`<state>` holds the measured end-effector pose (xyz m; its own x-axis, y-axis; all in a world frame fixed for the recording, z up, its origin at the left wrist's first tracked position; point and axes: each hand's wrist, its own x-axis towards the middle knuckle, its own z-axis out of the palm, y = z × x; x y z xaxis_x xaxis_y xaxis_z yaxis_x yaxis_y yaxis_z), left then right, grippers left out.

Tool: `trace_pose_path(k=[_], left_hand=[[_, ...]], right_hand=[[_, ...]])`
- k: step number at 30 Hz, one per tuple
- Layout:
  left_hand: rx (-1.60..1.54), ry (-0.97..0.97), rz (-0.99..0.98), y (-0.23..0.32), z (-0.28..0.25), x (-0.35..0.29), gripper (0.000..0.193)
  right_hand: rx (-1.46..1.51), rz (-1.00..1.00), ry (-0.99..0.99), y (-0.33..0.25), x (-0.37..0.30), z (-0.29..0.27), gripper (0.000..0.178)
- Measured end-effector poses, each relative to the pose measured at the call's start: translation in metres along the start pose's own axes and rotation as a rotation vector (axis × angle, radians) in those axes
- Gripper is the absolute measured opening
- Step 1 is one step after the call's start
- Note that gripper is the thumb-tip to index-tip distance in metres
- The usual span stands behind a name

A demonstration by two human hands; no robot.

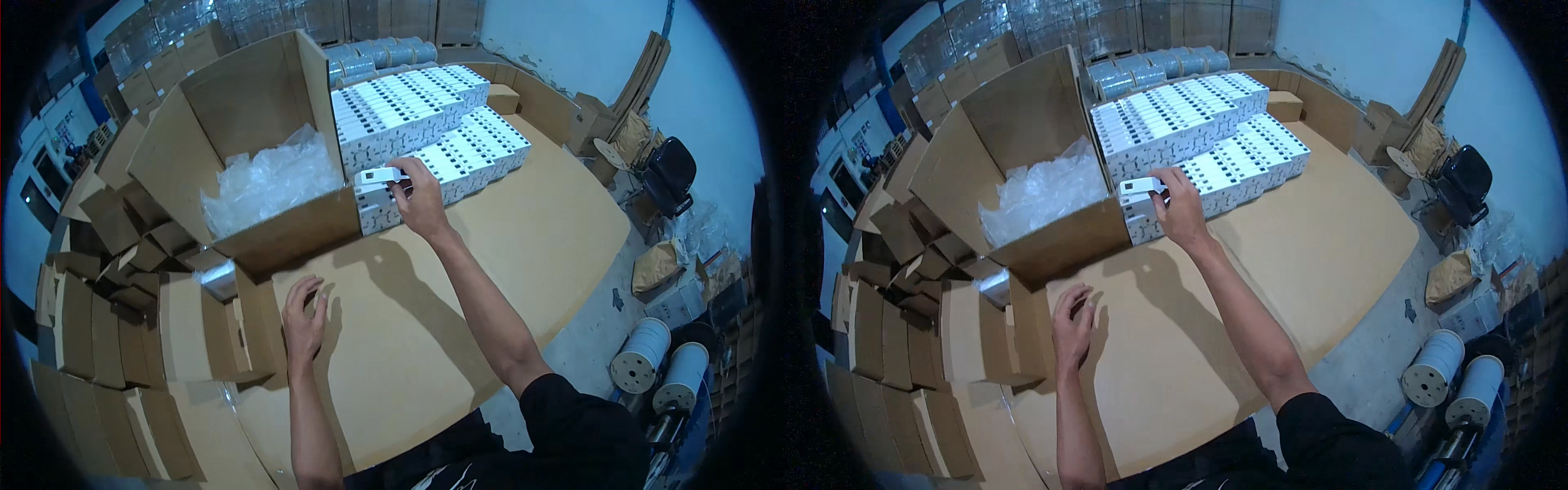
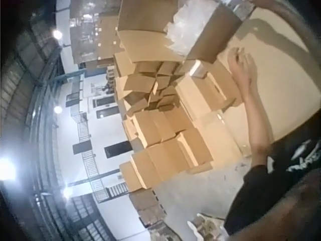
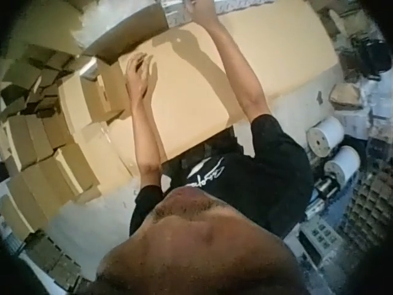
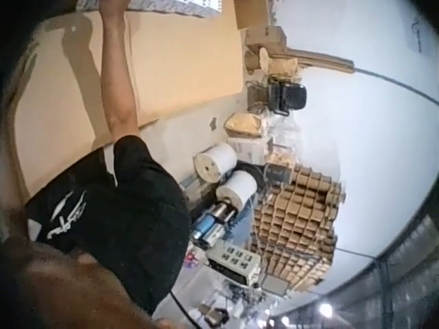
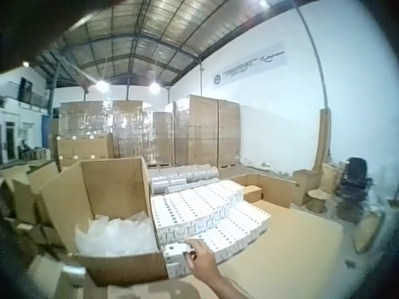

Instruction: Packing small white electronics boxes into plastic bags and placing them into larger cardboard shipping boxes.

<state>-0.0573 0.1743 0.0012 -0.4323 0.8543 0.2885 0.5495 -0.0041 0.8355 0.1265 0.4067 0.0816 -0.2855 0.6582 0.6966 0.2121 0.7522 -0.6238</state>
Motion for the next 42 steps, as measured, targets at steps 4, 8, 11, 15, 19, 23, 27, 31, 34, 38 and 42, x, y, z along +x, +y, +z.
trace_pose_path(k=[4, 8, 11, 15, 19, 23, 27, 31, 34, 38, 42], left_hand=[[-0.237, 0.012, -0.157, -0.003, 0.001, -0.005, 0.027], [-0.473, 0.015, -0.225, -0.009, 0.001, -0.011, 0.030], [-0.541, 0.031, -0.201, -0.014, -0.002, -0.018, 0.035], [-0.745, -0.039, -0.326, -0.020, -0.012, -0.025, 0.031], [-1.131, -0.032, -0.470, -0.025, -0.020, -0.027, 0.031], [-1.067, 0.064, -0.505, -0.016, -0.017, -0.021, 0.029], [-0.936, 0.151, -0.407, -0.034, -0.013, -0.003, 0.040], [-0.677, 0.155, -0.377, -0.033, -0.006, 0.004, 0.041], [-0.652, 0.220, -0.229, -0.036, -0.001, 0.006, 0.036], [-0.392, 0.203, -0.182, -0.028, -0.005, 0.003, 0.036], [-0.202, 0.200, -0.180, -0.026, -0.008, -0.001, 0.035]], right_hand=[[-0.033, -0.001, 0.013, -0.027, -0.025, -0.005, 0.032], [0.004, 0.019, -0.010, -0.054, -0.050, 0.002, 0.033], [0.043, 0.042, -0.048, -0.071, -0.075, 0.015, 0.033], [0.125, 0.053, -0.178, -0.090, -0.101, 0.040, 0.032], [0.117, -0.012, -0.308, -0.094, -0.123, 0.057, 0.033], [0.297, 0.135, -0.422, -0.090, -0.127, 0.058, 0.039], [0.408, 0.262, -0.457, -0.070, -0.127, 0.072, 0.038], [0.403, 0.240, -0.393, -0.045, -0.130, 0.085, 0.033], [0.476, 0.248, -0.290, -0.040, -0.132, 0.091, 0.027], [0.379, 0.319, -0.269, -0.038, -0.133, 0.089, 0.028], [0.322, 0.314, -0.329, -0.043, -0.132, 0.084, 0.034]])
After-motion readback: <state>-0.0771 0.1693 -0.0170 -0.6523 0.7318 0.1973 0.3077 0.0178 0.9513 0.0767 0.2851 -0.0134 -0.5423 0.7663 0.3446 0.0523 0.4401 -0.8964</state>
